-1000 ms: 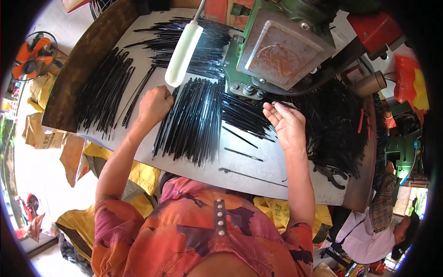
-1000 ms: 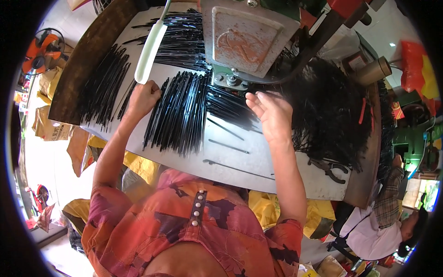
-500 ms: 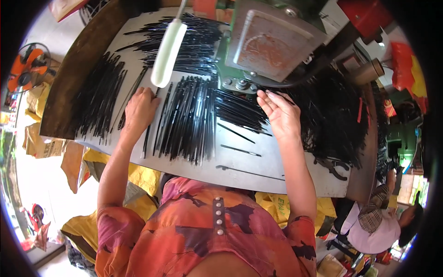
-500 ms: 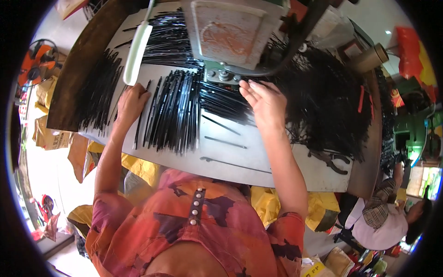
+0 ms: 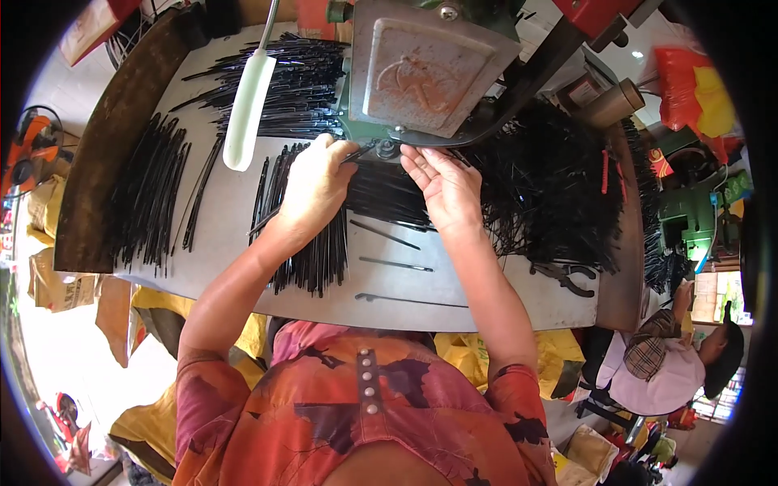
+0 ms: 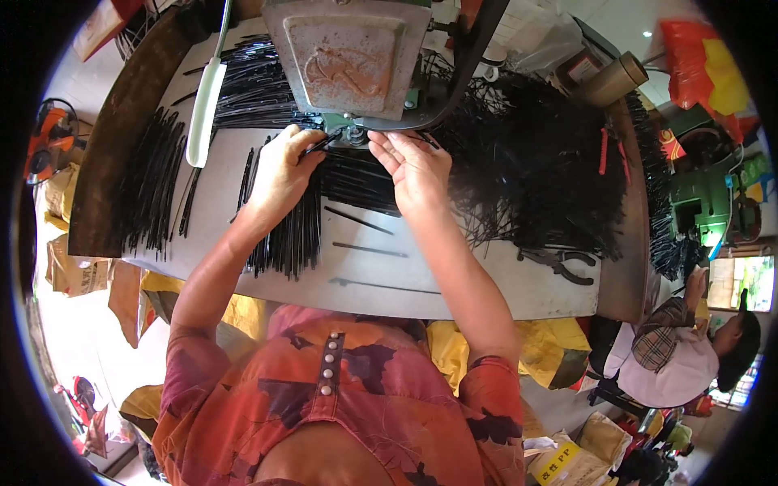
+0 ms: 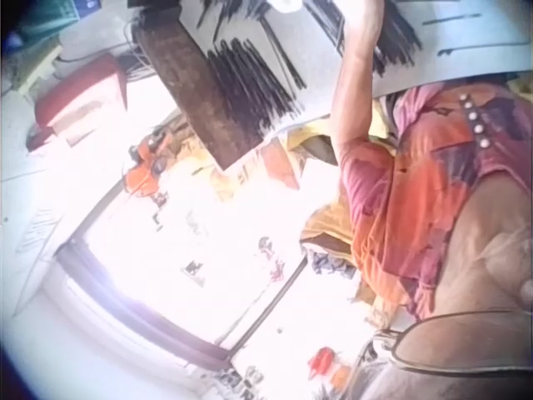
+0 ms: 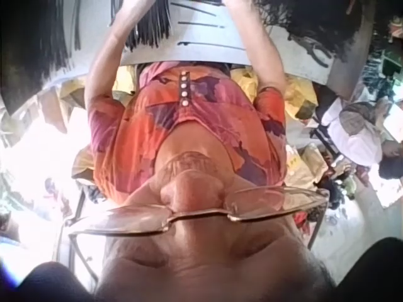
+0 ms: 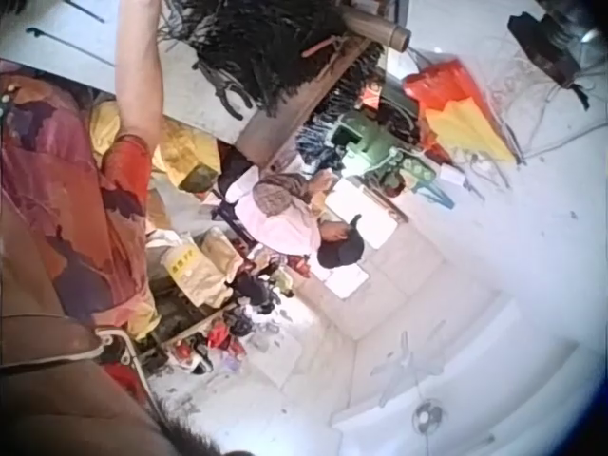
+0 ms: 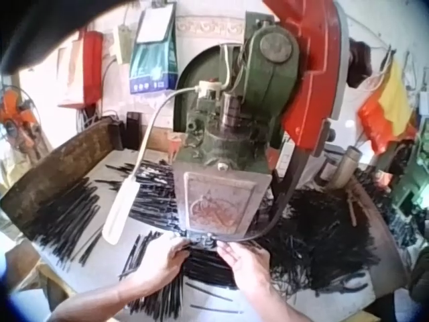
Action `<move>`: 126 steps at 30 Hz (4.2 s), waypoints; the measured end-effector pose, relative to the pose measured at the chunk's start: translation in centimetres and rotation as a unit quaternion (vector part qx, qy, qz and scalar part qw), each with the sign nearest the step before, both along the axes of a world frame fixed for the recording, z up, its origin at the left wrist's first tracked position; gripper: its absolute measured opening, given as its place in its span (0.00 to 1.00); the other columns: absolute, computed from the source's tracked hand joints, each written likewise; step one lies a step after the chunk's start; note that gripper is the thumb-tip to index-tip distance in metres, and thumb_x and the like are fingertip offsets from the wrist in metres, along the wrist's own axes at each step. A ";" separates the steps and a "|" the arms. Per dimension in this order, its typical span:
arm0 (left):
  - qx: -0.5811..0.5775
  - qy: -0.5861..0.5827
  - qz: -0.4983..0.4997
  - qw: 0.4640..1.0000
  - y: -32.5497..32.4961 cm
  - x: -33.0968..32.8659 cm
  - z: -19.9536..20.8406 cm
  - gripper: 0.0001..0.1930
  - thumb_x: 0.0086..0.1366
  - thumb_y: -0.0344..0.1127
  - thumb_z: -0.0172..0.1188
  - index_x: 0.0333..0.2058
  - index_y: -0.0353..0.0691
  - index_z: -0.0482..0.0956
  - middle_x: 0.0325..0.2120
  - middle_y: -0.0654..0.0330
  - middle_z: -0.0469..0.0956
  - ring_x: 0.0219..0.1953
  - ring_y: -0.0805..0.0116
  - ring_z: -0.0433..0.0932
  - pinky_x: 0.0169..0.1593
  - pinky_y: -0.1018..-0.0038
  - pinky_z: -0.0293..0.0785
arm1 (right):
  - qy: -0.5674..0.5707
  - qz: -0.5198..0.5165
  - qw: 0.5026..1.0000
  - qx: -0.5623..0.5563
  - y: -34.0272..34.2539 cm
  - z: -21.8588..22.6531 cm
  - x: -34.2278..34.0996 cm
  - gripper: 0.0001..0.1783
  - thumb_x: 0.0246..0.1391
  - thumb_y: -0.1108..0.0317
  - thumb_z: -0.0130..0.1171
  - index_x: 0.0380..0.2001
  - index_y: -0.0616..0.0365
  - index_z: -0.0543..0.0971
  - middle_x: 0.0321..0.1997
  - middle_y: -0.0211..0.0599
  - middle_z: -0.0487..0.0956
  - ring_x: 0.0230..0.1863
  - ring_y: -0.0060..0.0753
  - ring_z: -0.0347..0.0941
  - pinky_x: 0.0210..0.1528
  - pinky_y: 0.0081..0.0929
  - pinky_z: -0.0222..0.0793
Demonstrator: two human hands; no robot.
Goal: The person repeatedly takes black plastic pieces and thin metal rods, aligns them together under a press machine to join them, and places the assembled components on the table.
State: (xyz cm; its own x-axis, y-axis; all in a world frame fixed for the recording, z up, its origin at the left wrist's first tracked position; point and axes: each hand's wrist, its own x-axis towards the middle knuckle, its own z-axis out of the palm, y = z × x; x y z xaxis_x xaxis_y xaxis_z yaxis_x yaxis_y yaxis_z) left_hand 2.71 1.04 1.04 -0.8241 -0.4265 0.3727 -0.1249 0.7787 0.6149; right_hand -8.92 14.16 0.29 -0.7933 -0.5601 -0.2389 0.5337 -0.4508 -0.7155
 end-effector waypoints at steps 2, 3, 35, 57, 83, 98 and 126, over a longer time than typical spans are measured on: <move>0.001 0.001 0.000 1.000 0.3 -0.5 -0.1 0.10 0.48 0.25 0.54 0.33 0.37 0.72 0.26 0.53 0.69 0.30 0.54 0.70 0.35 0.67 0.67 | -0.004 -0.001 1.000 -0.007 -0.1 0.1 0.0 0.04 0.47 0.81 0.49 0.29 0.70 0.70 0.31 0.46 0.74 0.35 0.40 0.73 0.40 0.33 0.73; 0.002 0.000 0.000 1.000 0.4 -0.7 -0.1 0.11 0.47 0.26 0.54 0.33 0.36 0.73 0.27 0.52 0.69 0.31 0.54 0.71 0.35 0.67 0.67 | -0.001 -0.004 1.000 -0.002 -0.2 0.1 0.1 0.04 0.47 0.81 0.48 0.29 0.70 0.70 0.31 0.46 0.74 0.35 0.40 0.73 0.40 0.33 0.73; -0.091 0.023 -0.014 0.995 0.5 -1.3 -0.9 0.11 0.48 0.24 0.54 0.34 0.35 0.73 0.25 0.54 0.69 0.26 0.56 0.72 0.29 0.70 0.68 | 0.062 -0.012 0.998 0.029 -0.7 -0.1 0.3 0.08 0.48 0.80 0.47 0.34 0.71 0.68 0.36 0.49 0.72 0.38 0.43 0.72 0.43 0.35 0.70; 0.569 -0.170 -0.121 0.796 0.5 3.6 2.2 0.08 0.59 0.35 0.49 0.24 0.38 0.68 0.16 0.63 0.70 0.13 0.80 0.67 0.12 0.86 0.59 | 0.091 0.272 0.939 0.188 1.9 1.1 1.0 0.07 0.43 0.69 0.58 0.23 0.59 0.71 0.23 0.31 0.73 0.18 0.16 0.67 0.21 0.11 0.65; 0.684 -0.219 -0.251 0.649 0.3 2.1 2.7 0.11 0.58 0.33 0.49 0.26 0.27 0.72 0.13 0.50 0.71 0.05 0.75 0.63 0.07 0.85 0.54 | 0.131 0.293 0.946 0.040 3.3 2.5 0.2 0.11 0.51 0.68 0.49 0.33 0.67 0.69 0.29 0.41 0.73 0.26 0.28 0.73 0.26 0.22 0.73; 0.567 -0.251 -0.184 0.763 1.4 1.6 3.4 0.10 0.57 0.33 0.51 0.22 0.32 0.71 0.12 0.59 0.72 0.06 0.79 0.64 0.07 0.84 0.55 | 0.067 0.250 0.965 0.049 3.1 1.4 0.3 0.10 0.51 0.70 0.49 0.33 0.67 0.70 0.28 0.40 0.73 0.28 0.30 0.74 0.30 0.25 0.73; 0.730 0.067 -0.005 0.680 -0.1 -2.8 -1.1 0.09 0.55 0.35 0.53 0.27 0.33 0.71 0.17 0.59 0.73 0.15 0.75 0.68 0.19 0.82 0.63 | 0.012 0.033 0.999 -0.036 0.7 -0.8 -1.7 0.08 0.52 0.73 0.45 0.32 0.69 0.67 0.33 0.50 0.72 0.35 0.44 0.73 0.39 0.36 0.72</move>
